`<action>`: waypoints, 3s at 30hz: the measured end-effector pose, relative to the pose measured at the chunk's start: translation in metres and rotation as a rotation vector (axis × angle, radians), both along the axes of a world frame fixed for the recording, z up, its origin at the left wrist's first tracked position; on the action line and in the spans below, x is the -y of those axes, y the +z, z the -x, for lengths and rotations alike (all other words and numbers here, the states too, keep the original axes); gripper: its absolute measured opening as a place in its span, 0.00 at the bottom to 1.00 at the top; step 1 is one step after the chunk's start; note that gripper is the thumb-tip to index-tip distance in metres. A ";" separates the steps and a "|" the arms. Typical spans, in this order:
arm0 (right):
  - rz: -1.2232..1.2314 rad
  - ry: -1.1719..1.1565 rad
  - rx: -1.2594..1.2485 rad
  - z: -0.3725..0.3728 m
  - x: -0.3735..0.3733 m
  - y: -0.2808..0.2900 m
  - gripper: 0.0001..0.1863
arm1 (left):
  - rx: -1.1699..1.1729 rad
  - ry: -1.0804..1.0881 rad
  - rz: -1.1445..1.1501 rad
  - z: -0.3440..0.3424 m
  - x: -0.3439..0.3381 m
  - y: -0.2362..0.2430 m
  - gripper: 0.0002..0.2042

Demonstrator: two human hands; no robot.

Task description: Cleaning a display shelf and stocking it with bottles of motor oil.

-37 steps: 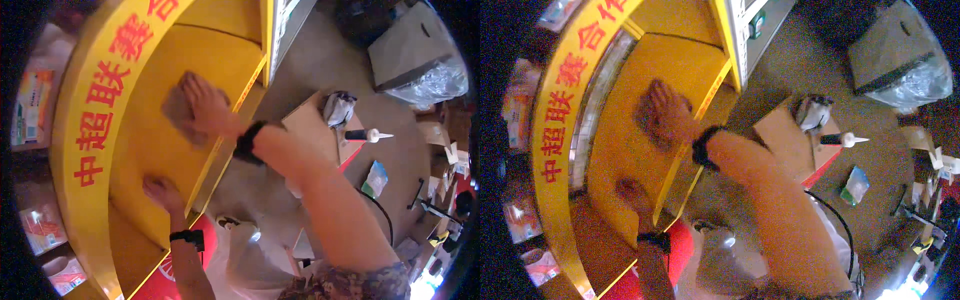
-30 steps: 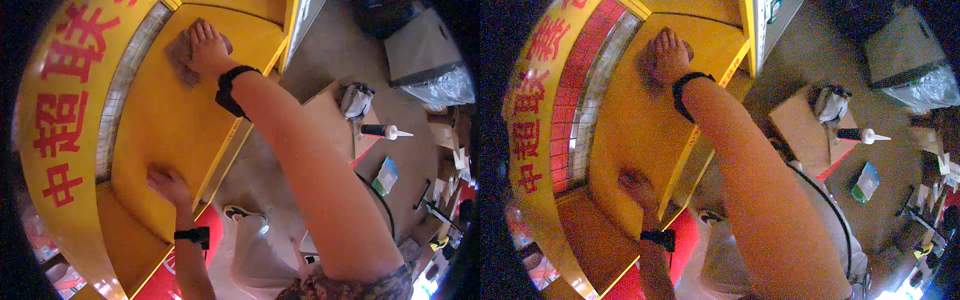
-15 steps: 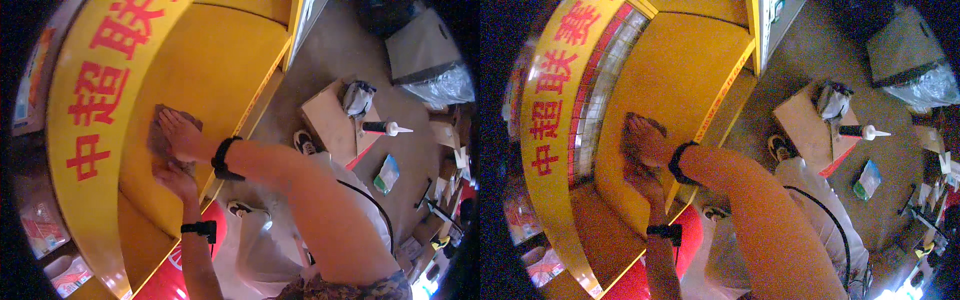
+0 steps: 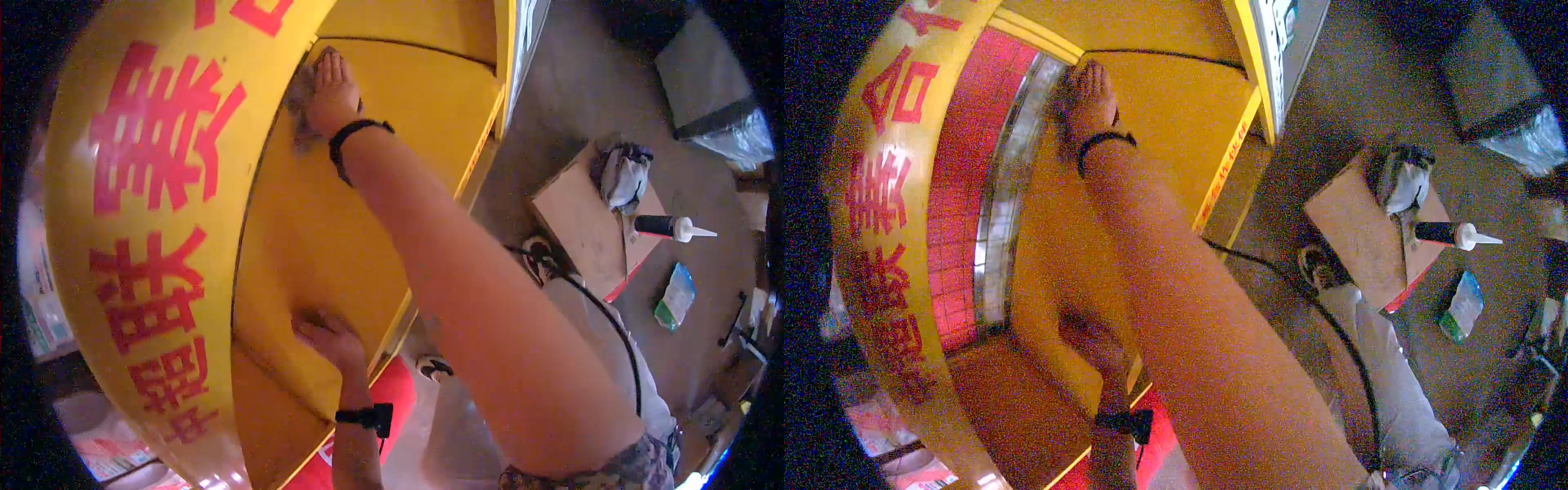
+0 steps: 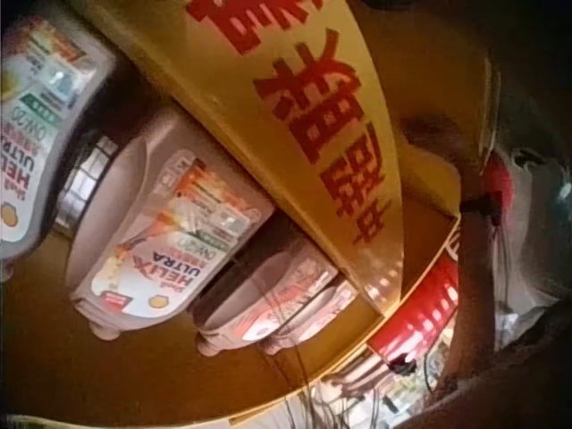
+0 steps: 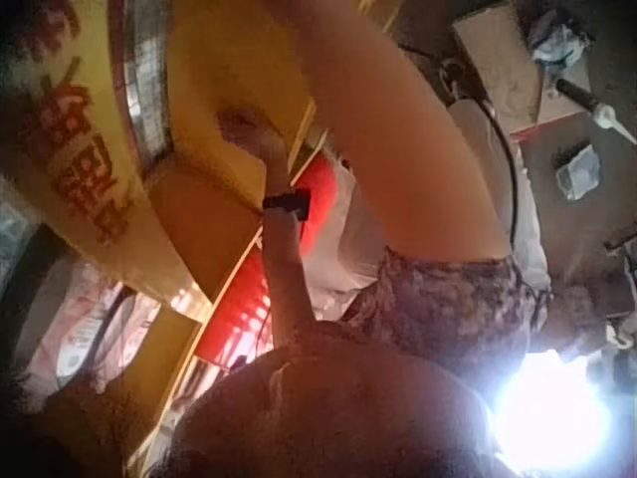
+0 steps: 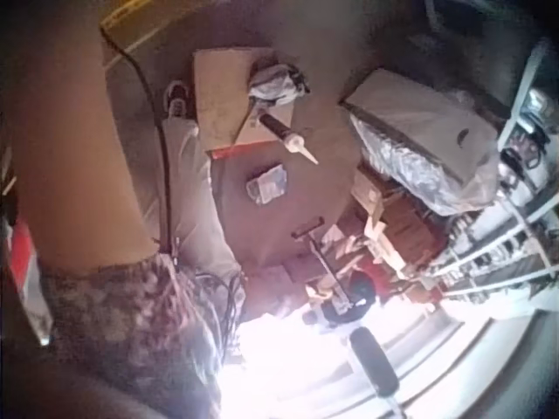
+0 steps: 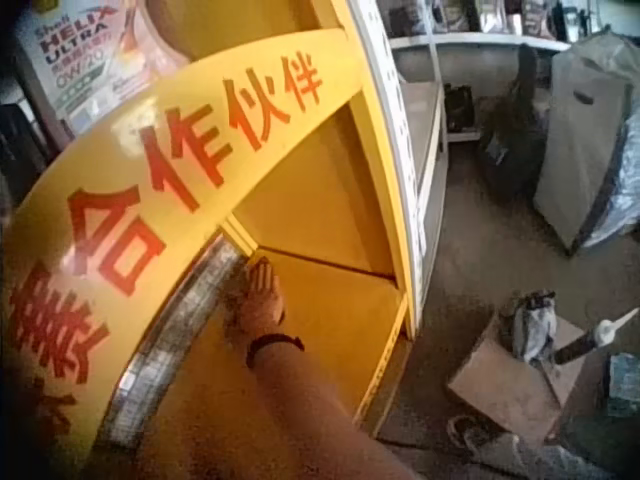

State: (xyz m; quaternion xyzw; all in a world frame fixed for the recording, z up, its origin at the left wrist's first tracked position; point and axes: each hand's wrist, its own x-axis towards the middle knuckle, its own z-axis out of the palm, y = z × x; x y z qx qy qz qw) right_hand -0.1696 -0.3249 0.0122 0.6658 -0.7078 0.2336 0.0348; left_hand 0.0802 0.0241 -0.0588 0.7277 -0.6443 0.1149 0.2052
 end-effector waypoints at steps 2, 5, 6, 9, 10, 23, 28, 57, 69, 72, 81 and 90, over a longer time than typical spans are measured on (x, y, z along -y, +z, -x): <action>-0.233 -0.018 0.008 -0.016 -0.008 0.016 0.36 | -0.126 0.024 0.029 0.000 -0.004 0.007 0.28; -0.119 0.001 0.091 -0.031 -0.007 0.015 0.36 | -0.334 0.046 0.049 0.006 -0.008 0.012 0.29; -0.157 0.042 0.029 -0.052 -0.017 0.017 0.35 | -0.326 0.053 0.046 -0.004 -0.012 0.015 0.29; -0.032 -0.181 -0.532 -0.061 0.001 -0.033 0.32 | -0.210 -0.021 0.008 0.049 0.013 0.001 0.27; -0.097 0.012 -0.425 -0.103 -0.026 -0.023 0.31 | -0.081 0.004 0.004 0.051 0.007 0.026 0.27; -0.042 0.688 1.354 -0.149 -0.133 -0.026 0.28 | -0.386 0.030 0.031 0.068 0.014 0.045 0.24; -0.026 0.187 0.703 -0.037 -0.042 -0.036 0.27 | -0.475 -0.039 0.097 0.041 0.015 0.000 0.28; 0.428 0.476 -0.319 0.165 -0.093 -0.037 0.32 | -0.303 0.103 0.035 0.036 0.012 0.033 0.29; 0.065 0.586 -0.069 -0.006 -0.288 -0.008 0.37 | 0.067 0.092 0.069 0.055 0.011 0.057 0.29; 0.204 0.613 0.045 0.008 -0.280 -0.018 0.34 | -0.031 0.154 0.018 0.047 0.005 0.040 0.29; 0.320 0.480 -0.337 0.193 -0.146 -0.024 0.32 | -0.549 0.046 0.145 0.027 0.010 0.024 0.29; -0.433 0.907 0.278 0.063 -0.243 0.053 0.37 | 0.215 0.114 0.001 0.030 0.006 0.040 0.23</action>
